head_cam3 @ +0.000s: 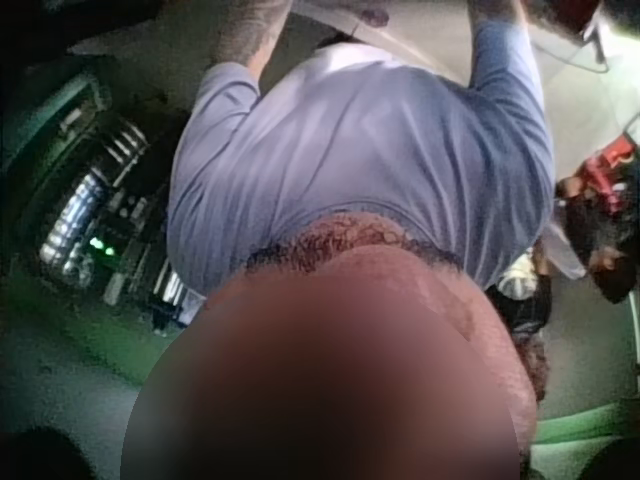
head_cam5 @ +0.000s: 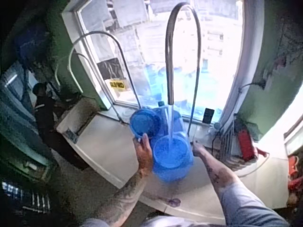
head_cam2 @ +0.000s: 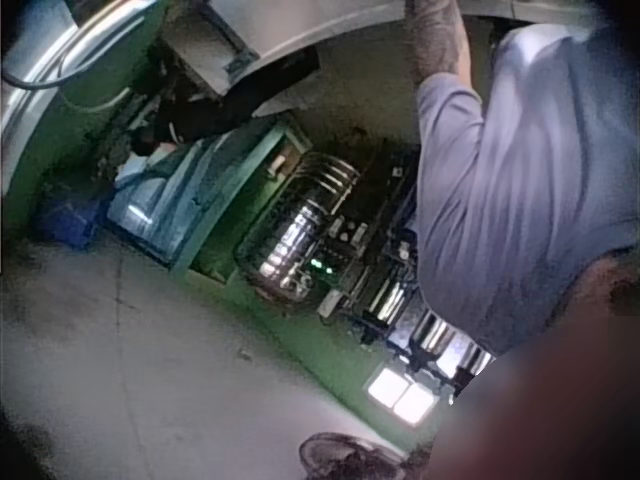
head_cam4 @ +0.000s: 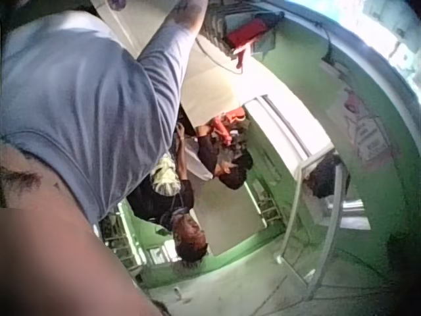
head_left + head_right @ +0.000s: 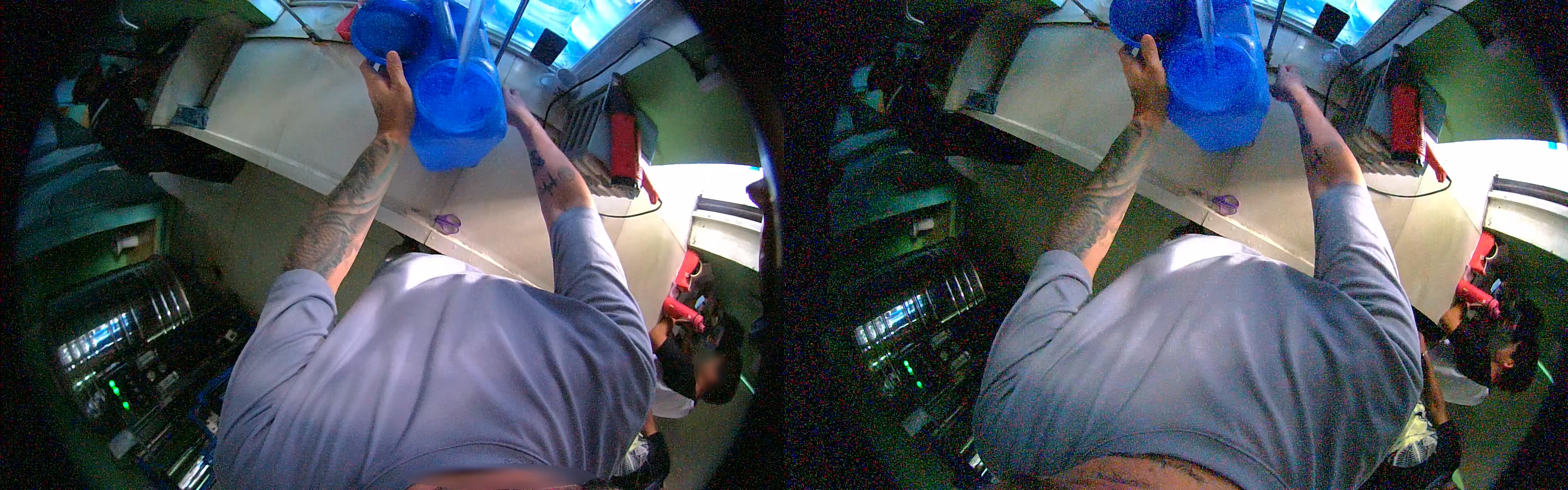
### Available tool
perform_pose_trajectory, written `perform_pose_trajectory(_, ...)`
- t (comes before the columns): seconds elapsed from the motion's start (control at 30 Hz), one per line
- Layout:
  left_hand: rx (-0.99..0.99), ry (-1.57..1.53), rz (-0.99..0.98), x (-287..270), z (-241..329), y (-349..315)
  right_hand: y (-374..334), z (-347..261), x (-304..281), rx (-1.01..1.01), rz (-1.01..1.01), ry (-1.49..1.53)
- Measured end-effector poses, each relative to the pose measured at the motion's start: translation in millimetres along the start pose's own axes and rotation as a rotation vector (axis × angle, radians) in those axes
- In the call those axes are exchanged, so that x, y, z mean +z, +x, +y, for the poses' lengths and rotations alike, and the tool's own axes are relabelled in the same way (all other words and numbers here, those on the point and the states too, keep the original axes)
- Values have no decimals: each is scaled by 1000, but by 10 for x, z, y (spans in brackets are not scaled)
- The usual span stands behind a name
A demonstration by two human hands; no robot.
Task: The person wipes a countertop with a cloth, then assembles a blue water dispenser by attaching a green mesh filter and using a red heat gun to secure it. They fill the dispenser with water from a tap and place a lid on top.
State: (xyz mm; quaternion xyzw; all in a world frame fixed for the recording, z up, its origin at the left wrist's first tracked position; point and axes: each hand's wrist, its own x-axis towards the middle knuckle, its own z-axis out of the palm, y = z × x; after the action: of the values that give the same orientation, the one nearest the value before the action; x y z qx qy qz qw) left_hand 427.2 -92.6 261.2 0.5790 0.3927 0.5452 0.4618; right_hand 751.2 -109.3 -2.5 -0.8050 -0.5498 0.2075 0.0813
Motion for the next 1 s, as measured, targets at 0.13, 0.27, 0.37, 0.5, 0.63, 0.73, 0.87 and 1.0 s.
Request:
perform_pose_trajectory(0.13, 67, 6, 31, 1, -47, -1, 134, 65, 120, 32, -23, 325)
perform_pose_trajectory(0.27, 124, 353, 129, 28, -42, 27, 96, 114, 191, 134, -78, 904)
perform_pose_trajectory(0.37, 185, 91, 197, 72, 3, 11, 44, 154, 198, 372, -98, 1558)
perform_pose_trajectory(0.5, 102, -72, 134, 63, 41, -9, 114, 215, 231, 98, 24, 692)
perform_pose_trajectory(0.63, 74, -6, 128, 49, 8, 5, 204, 350, 353, 49, 59, 515)
perform_pose_trajectory(0.73, 110, 91, 133, 49, -53, 37, 232, 497, 492, 6, 85, 439)
perform_pose_trajectory(0.87, 64, -30, 89, 61, -93, 20, 347, 623, 645, 4, 105, 550)
perform_pose_trajectory(1.0, 10, -82, 36, 26, -27, -15, 434, 577, 624, 67, 100, 612)
